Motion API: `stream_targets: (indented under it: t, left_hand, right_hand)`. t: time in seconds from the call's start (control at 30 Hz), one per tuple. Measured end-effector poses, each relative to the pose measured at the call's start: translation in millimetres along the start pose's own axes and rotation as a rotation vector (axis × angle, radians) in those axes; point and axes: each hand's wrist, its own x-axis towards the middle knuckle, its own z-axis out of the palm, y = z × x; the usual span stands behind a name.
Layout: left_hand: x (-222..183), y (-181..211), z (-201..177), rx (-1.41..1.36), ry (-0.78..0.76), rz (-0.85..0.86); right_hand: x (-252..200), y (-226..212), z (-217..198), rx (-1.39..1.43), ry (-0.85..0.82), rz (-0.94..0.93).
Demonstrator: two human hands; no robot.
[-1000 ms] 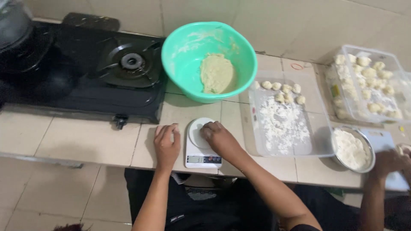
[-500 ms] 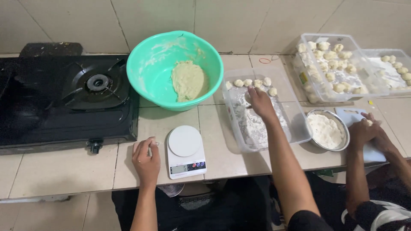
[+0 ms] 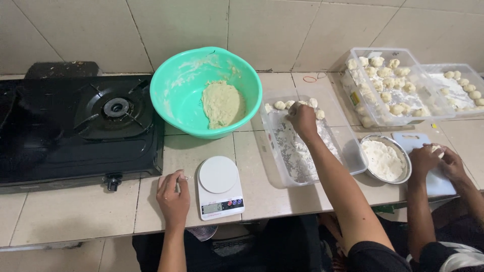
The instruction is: Weighing small portions of dough on a digital scale and rolling them into uniform balls.
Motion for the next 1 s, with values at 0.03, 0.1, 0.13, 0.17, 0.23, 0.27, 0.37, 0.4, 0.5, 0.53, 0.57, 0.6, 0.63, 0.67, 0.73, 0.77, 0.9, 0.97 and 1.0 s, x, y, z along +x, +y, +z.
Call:
stream_targets:
  t: [0.03,0.1,0.13,0.17,0.23,0.27,0.37,0.4,0.5,0.53,0.57,0.6,0.63,0.67,0.73,0.77,0.9,0.97,1.0]
  left_hand:
    - [0.6,0.5,0.3,-0.003,0.001,0.000]
    - [0.3,1.5,-0.6,0.016,-0.022,-0.003]
    - [0.1,0.8,-0.5,0.014,-0.022,-0.005]
    - [-0.2,0.1,0.2,0.009,-0.012,0.003]
    - [0.2,-0.3,0.6,0.005,0.004,0.005]
    - [0.8,0.1,0.5,-0.003,0.008,0.011]
    - [1.7,1.6,-0.1,-0.019,0.007,0.024]
    - [2.6,2.1,-0.2,-0.025,0.006,0.036]
    - [2.0,-0.3,1.1,-0.045,0.008,0.052]
    - [2.1,1.6,1.5,-0.041,0.015,0.048]
    - [2.9,2.6,1.2,-0.047,0.013,0.040]
    - [3.7,3.7,0.9,-0.052,0.012,0.032]
    - [3.5,2.8,1.7,-0.046,0.016,0.031]
    - [3.4,1.9,2.5,-0.047,0.023,0.035]
    - [3.9,1.5,2.6,-0.031,0.037,0.042]
    - [4.9,2.9,1.5,-0.043,0.037,0.040]
    - [0.4,-5.6,7.5,-0.053,0.039,0.020]
    - [4.5,-1.0,1.0,-0.027,0.032,0.023]
    - [5.7,3.0,1.6,-0.021,0.029,0.020]
  right_hand:
    - [-3.9,-13.6,-9.5,-0.002,0.002,0.000]
    - [-13.4,-41.0,-27.4,0.130,0.068,0.033]
    - [-12.8,-40.7,-31.1,0.127,0.067,0.033]
    - [-10.6,-41.5,-34.9,0.207,0.109,0.018]
    - [-8.9,-52.3,-50.6,0.284,0.147,-0.004]
    - [-9.5,-62.2,-62.6,0.502,0.140,0.112]
    - [-8.6,-76.6,-82.9,0.718,0.137,0.201]
    - [-6.3,-80.0,-87.3,0.722,0.146,0.167]
    - [-8.3,-123.7,-87.5,0.591,0.030,-0.037]
    - [-7.8,-141.1,-79.8,0.590,0.025,-0.044]
    - [-7.7,-158.9,-71.0,0.435,-0.080,-0.172]
    - [-7.8,-176.7,-62.5,0.278,-0.182,-0.299]
    - [3.9,-180.1,-34.1,0.282,-0.185,-0.305]
    - [15.4,-183.9,-5.6,0.168,-0.284,-0.497]
    - [27.7,-202.6,41.0,0.063,-0.383,-0.701]
    - [28.2,-218.4,57.3,-0.165,-0.618,-0.642]
    - [-38.6,-348.5,1.5,-0.669,-0.507,-0.389]
    - [-30.7,-340.4,26.7,-0.690,-0.575,-0.440]
    - [-25.6,-335.0,38.3,-0.731,-0.638,-0.484]
